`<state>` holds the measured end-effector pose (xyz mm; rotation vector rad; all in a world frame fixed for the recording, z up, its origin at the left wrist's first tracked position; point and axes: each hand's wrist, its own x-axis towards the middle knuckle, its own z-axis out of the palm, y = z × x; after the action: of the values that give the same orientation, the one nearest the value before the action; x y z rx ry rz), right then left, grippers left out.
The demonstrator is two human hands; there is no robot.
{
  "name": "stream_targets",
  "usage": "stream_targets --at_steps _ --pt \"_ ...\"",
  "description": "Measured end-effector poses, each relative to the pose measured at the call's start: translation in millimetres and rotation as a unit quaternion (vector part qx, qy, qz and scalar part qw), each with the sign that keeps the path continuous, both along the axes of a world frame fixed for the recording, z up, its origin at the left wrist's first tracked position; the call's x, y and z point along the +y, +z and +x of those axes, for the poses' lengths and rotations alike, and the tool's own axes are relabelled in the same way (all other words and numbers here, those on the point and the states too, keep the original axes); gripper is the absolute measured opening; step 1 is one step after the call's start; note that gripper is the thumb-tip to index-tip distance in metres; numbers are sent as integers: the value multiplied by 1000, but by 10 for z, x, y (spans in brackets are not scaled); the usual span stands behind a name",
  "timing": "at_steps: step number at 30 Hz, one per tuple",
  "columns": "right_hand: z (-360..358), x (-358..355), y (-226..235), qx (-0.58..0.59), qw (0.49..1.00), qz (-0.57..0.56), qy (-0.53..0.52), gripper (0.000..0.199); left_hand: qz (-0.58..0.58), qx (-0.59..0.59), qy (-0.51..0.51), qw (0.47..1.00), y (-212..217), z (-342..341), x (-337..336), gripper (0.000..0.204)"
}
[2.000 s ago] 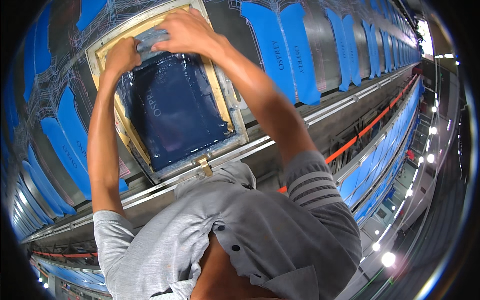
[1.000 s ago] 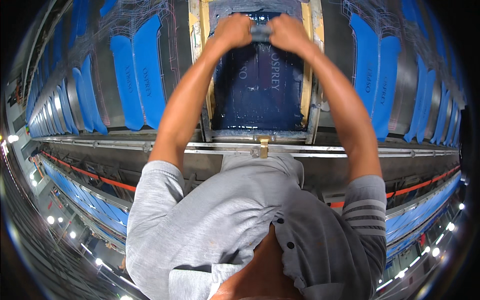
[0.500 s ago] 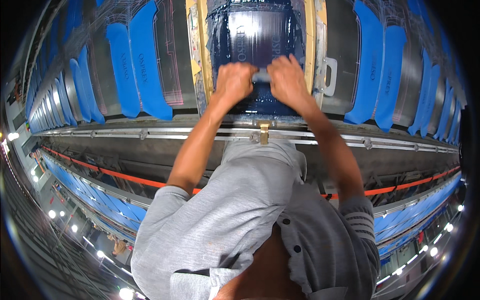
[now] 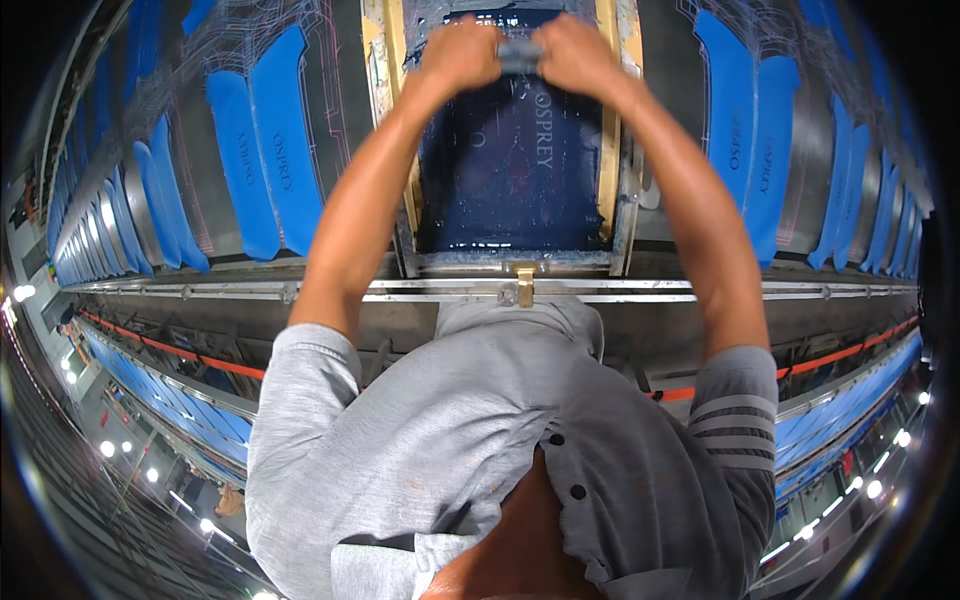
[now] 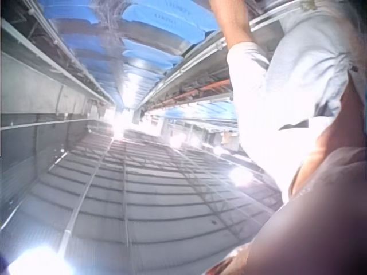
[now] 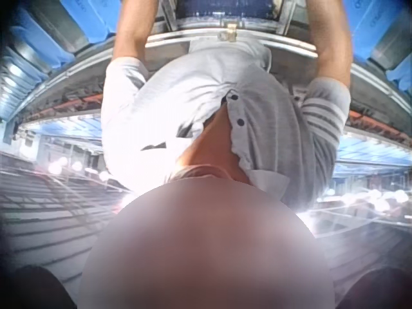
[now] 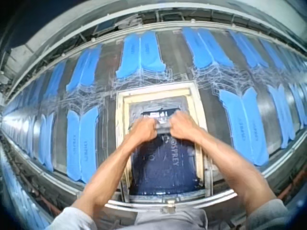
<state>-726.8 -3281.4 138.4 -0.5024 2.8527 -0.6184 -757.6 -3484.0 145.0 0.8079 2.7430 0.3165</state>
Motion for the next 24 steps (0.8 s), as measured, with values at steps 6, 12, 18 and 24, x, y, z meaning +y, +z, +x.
stream_targets --at_steps 6,12,18,24 --pt "-568 103 -23 2 999 33 -3 20 77 49 -5 996 -283 -619 100 17" --pt "814 -129 -38 70 997 5 38 16 52 5 15 998 45 823 -90 31" --pt "2343 -342 132 -5 999 -1 34 19 93 -60 40 993 123 2385 -243 39" --pt "2231 146 130 -80 953 -281 -78 49 84 -65 26 994 177 2673 -262 42"
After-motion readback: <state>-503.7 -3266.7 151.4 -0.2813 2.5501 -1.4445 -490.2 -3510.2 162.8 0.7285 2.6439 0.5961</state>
